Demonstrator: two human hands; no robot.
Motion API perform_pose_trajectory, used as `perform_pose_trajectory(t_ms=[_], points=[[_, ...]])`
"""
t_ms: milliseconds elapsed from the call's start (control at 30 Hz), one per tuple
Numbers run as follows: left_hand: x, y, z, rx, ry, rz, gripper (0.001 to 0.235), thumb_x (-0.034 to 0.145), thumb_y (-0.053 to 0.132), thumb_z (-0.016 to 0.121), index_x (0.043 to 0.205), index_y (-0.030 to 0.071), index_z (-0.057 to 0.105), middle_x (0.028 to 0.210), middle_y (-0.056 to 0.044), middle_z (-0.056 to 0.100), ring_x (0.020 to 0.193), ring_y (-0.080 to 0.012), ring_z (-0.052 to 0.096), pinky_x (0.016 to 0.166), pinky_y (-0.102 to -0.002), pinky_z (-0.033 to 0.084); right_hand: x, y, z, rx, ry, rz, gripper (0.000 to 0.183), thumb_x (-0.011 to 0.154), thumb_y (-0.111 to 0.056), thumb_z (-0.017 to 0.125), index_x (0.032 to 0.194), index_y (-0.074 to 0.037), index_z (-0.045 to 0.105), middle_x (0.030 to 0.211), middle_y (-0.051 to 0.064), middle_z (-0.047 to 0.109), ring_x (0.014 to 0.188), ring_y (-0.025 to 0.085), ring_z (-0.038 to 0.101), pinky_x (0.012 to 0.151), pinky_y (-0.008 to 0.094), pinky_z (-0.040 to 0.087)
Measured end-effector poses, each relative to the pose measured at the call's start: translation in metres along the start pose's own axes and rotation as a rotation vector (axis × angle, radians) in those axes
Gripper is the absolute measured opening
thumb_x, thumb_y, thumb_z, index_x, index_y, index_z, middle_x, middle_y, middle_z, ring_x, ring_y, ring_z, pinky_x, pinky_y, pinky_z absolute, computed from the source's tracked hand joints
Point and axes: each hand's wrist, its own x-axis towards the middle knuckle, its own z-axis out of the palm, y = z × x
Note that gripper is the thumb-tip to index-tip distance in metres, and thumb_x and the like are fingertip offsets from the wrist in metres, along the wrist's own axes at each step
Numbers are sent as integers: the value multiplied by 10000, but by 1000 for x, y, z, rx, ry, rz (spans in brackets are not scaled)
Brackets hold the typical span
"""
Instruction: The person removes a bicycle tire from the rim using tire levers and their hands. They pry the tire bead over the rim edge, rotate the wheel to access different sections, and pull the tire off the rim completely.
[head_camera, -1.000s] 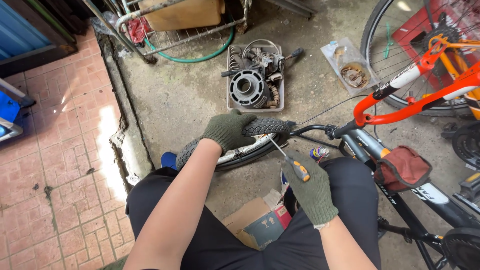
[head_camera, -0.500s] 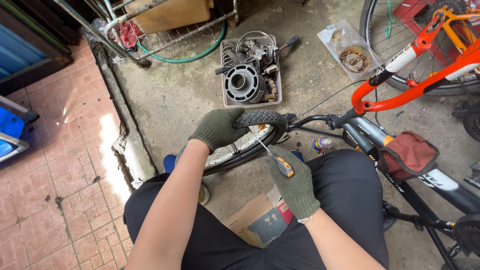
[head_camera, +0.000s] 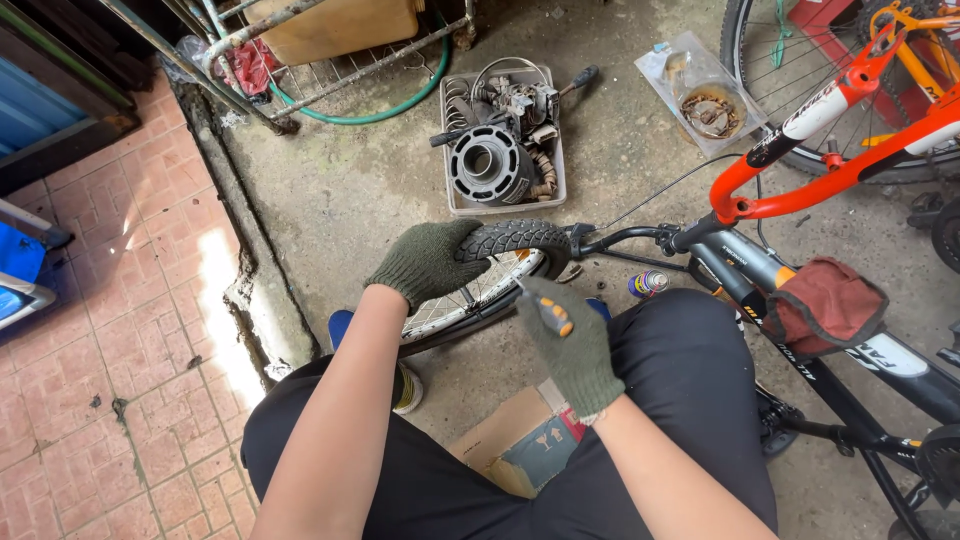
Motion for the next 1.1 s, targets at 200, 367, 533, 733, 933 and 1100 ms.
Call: perform_pose_trajectory(t_ms=[200,367,533,733,933,1100], points=[[7,-8,15,77,-50,-75,414,838,468,626,1149,196,597,992,-188,723,1031,-479,680,868,-606,563,56,24,-7,-104,34,191,237,853,-568,808,987,-389,728,915,-175,752,994,118,734,894,329,602],[12,-1,3,205,-183,-124,575,759,475,694,1255,219,558,1006,-200,726,1071,-453,697,892,-598,560,76,-21,-14,-83,-111,-29,234,949,-362,749,978,-132,715,884,151,758,942,401,721,821,536,598],[29,-9,31,198,-167,-32,632,796,374,702,1373,224,492,1043,-215,716,1073,-464,695,892,-607,565,74,-28,-10,-118,-149,-243,160,891,-243,757,922,-93,710,861,106,747,813,300,720,712,400,600],[20,8,14,185,-134,109,552,905,222,521,1453,285,492,936,-295,689,982,-517,697,846,-623,563,60,-20,1,-71,-78,-276,169,956,-297,740,906,-140,704,841,76,740,855,338,729,770,472,604],[22,-7,15,208,-108,112,631,838,172,574,1446,338,524,905,-267,688,934,-500,709,825,-618,574,40,-36,-9,63,31,211,226,839,-230,857,1028,-147,766,971,99,790,1033,309,742,891,468,604],[22,-11,15,207,-117,99,646,827,118,524,1437,330,527,905,-270,685,944,-501,706,843,-606,576,37,-21,-54,64,-365,146,464,929,-131,664,1386,-55,696,1403,68,719,1383,114,553,1181,190,375]])
